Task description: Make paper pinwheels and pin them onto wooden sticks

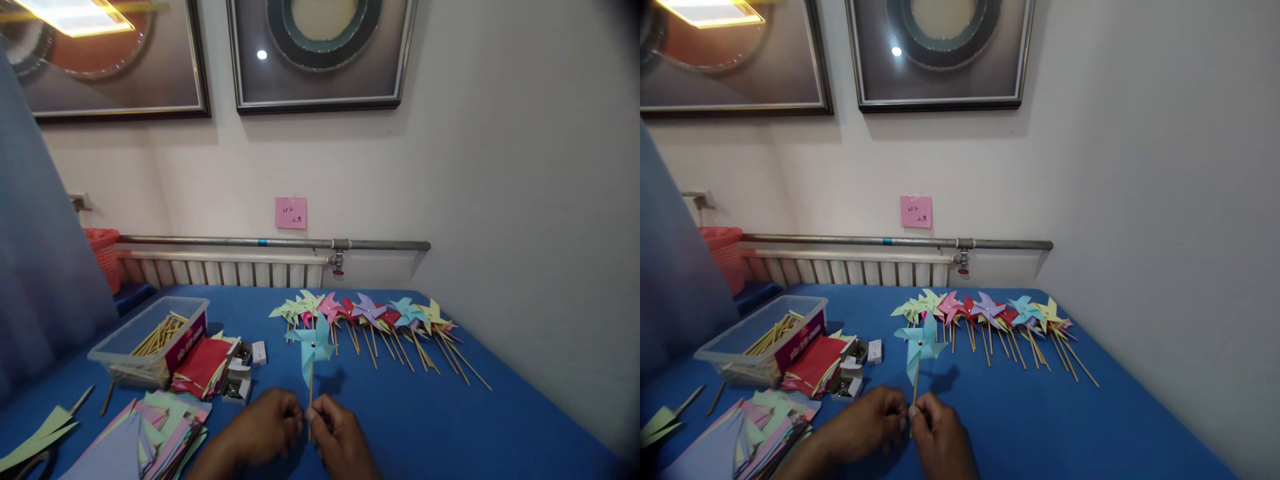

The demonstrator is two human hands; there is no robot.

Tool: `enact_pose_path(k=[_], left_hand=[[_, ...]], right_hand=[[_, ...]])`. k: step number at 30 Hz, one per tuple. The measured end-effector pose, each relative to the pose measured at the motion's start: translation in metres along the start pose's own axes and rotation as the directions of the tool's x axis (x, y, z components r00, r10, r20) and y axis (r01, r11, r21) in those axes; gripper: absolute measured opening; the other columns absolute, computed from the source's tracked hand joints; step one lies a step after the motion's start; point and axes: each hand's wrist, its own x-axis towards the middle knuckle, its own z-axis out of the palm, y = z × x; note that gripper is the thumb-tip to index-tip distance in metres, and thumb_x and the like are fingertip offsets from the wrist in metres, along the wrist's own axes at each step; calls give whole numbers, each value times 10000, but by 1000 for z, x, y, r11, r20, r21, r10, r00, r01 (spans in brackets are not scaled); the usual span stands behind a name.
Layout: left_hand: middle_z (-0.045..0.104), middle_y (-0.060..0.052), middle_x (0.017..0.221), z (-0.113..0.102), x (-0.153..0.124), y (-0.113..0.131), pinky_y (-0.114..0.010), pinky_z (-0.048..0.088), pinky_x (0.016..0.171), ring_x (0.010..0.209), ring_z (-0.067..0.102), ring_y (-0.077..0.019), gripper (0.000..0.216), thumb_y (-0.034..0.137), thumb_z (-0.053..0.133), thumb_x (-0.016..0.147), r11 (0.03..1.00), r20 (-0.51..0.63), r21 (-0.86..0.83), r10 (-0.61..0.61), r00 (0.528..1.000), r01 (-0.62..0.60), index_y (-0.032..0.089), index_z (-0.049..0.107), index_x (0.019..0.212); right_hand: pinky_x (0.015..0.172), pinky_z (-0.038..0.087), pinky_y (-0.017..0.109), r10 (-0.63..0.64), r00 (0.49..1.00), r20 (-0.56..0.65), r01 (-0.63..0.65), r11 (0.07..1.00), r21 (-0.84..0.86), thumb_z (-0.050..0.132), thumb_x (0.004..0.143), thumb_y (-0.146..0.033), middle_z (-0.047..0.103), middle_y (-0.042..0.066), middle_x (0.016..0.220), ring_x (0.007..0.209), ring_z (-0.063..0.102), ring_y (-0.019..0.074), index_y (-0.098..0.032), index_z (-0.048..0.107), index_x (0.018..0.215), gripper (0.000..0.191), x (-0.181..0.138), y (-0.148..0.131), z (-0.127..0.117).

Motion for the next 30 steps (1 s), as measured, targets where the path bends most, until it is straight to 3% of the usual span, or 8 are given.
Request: enact_pose_path(k=[9, 14, 18, 23, 30], left_hand=[[641, -12, 684, -1, -3, 3, -272, 369, 542, 542, 568, -143, 163, 333, 561, 760, 1000, -3, 10, 12, 1000, -12, 188, 622, 802], [615, 7, 650, -4, 2, 8, -269, 377, 555, 547, 549, -139, 246, 444, 616, 752, 979, -169, -166, 94, 981, -122, 199, 602, 768], [685, -22, 699, -7, 1, 17, -264, 376, 552, 529, 563, -133, 317, 501, 676, 748, 911, -275, -322, 170, 946, -257, 190, 615, 766], [692, -20, 668, -6, -3, 25, -252, 378, 539, 492, 545, -120, 349, 476, 748, 707, 860, -226, -433, 187, 956, -271, 159, 690, 839], [652, -8, 612, -6, -3, 24, -249, 344, 524, 477, 519, -114, 329, 480, 751, 702, 882, -247, -390, 177, 953, -265, 164, 665, 745]], right_hand=[[568, 355, 259, -5, 1000, -4, 4, 1000, -4, 510, 956, -512, 454, -53, 586, 601, 481, 158, -255, 511, 743, 334, -1, 0, 4], [575, 358, 257, -4, 1000, 5, 4, 999, -34, 520, 959, -524, 498, -45, 605, 616, 504, 160, -257, 507, 744, 343, -2, 2, 2], [591, 365, 252, 5, 1000, -7, -5, 999, -39, 543, 971, -538, 517, -46, 614, 621, 503, 153, -250, 535, 754, 362, -2, 3, 1], [590, 344, 261, -4, 1000, 5, 4, 1000, -30, 534, 959, -497, 461, -58, 614, 609, 463, 148, -248, 532, 755, 322, -2, -1, 2], [587, 334, 271, -10, 1000, 3, 10, 999, -30, 501, 967, -463, 485, -50, 621, 602, 461, 150, -247, 518, 759, 300, -4, -5, 1]])
